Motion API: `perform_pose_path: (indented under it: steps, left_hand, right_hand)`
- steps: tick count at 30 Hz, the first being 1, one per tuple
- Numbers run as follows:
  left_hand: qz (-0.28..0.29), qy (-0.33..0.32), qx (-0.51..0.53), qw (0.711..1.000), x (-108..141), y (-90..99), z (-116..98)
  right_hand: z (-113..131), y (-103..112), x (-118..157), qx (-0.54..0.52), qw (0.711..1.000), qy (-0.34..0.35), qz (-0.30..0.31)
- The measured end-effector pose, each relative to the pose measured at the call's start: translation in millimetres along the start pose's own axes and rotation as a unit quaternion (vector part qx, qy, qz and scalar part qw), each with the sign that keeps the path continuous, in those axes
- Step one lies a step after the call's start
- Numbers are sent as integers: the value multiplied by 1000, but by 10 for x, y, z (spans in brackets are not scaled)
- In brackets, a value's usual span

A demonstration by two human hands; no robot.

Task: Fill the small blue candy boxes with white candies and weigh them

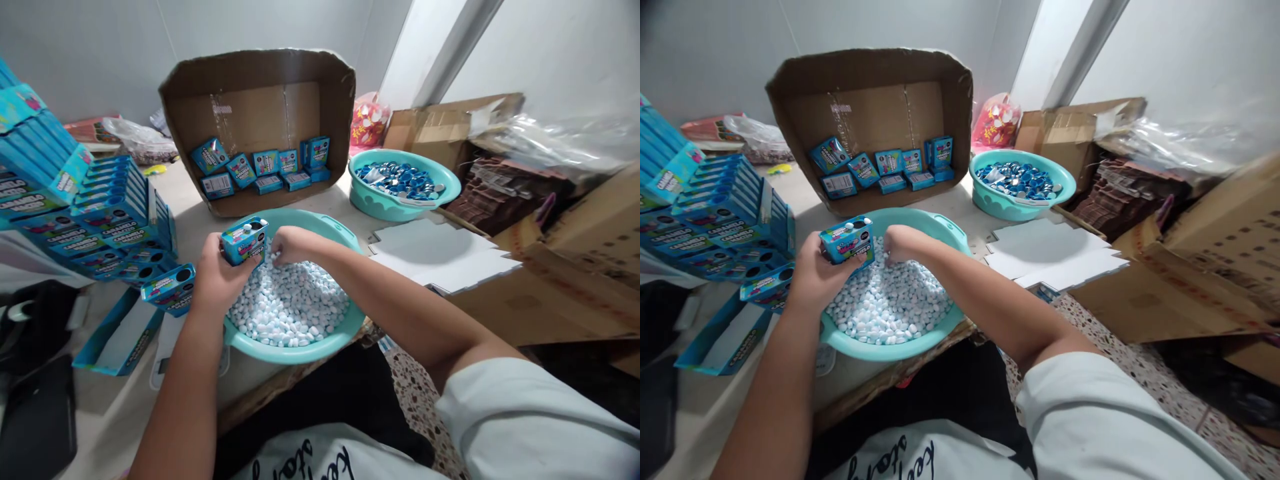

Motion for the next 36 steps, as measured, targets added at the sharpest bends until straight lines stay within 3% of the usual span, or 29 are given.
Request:
perform_pose_path:
  steps: [4, 8, 12, 20, 36]
  left_hand:
    - [29, 6, -9, 1000, -7, -34, 8]
    - [72, 10, -39, 997, -9, -83, -5]
    - [71, 22, -40, 996, -4, -76, -37]
    - [70, 16, -11, 997, 8, -78, -29]
    - [48, 6, 21, 999, 0, -64, 41]
  right_hand:
    - [6, 221, -31, 13, 999, -22, -45]
    - [184, 373, 19, -167, 975, 15, -145]
    - [323, 298, 74, -268, 954, 41, -131]
    - [480, 365, 140, -221, 966, 75, -114]
    - [573, 443, 187, -217, 956, 145, -133]
Point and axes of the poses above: each hand's wrist, its own x-axis away from the middle knuckle, its own y-axis out of the back of the hand, z = x × y, the point moved 6 cm from there along -x, towards the middle knuckle, and after that the axes turned 2 degrees about x, right-handed, at the moved point
